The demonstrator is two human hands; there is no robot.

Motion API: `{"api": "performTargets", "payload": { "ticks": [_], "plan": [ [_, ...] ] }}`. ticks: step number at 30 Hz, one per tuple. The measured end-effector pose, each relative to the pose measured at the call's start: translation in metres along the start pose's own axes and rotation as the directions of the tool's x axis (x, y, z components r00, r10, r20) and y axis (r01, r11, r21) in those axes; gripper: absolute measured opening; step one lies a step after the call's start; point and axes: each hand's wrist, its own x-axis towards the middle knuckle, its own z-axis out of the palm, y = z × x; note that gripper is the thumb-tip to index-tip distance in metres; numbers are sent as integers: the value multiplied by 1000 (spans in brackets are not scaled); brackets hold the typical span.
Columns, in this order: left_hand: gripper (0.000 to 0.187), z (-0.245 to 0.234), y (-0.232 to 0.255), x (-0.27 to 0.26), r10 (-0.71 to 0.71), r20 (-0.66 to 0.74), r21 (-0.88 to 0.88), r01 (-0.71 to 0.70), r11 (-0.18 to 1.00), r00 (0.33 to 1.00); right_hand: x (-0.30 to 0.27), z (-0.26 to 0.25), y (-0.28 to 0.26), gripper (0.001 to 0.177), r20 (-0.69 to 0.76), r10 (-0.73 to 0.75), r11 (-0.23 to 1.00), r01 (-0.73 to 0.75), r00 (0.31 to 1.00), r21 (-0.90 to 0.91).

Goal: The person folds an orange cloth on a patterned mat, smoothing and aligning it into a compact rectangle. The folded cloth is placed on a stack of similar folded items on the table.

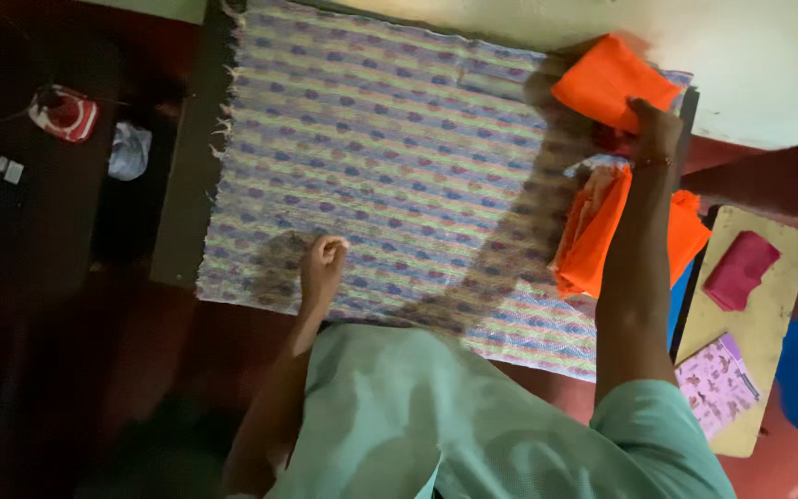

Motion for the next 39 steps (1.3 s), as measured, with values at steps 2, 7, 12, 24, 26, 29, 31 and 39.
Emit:
{"api": "performTargets", "payload": {
  "ticks": [2,7,12,24,26,29,31,39],
  "plan": [
    [49,10,4,11,113,8,-51,-112,992,994,-14,14,-4,23,47,-93,994,89,995,70],
    [44,28,14,47,195,224,-191,-153,970,955,-75,48,-18,23,-15,-356,885,342,935,316],
    [52,37,35,64,38,436,-401,156,903,899,-200,106,-33,23,26,-399,890,381,917,249],
    [74,-11,65,96,316,816,-561,792,239,483,-358,203,-6,30,303,-273,958,285,913,5],
    [76,-2,43,113,54,858,-499,804,324,511,-364,198,22,32,241,-339,796,414,909,-441],
    [73,6,0,127,-247,835,-389,845,367,492,-394,189,70,43,66,-462,629,379,884,-679],
    [74,2,-27,125,-70,874,-429,833,348,480,-442,189,100,35,3,-327,709,248,945,-660],
    [65,16,-75,129,83,912,-408,866,288,402,-547,247,124,26,-87,-55,826,-4,995,-564]
  ]
}}
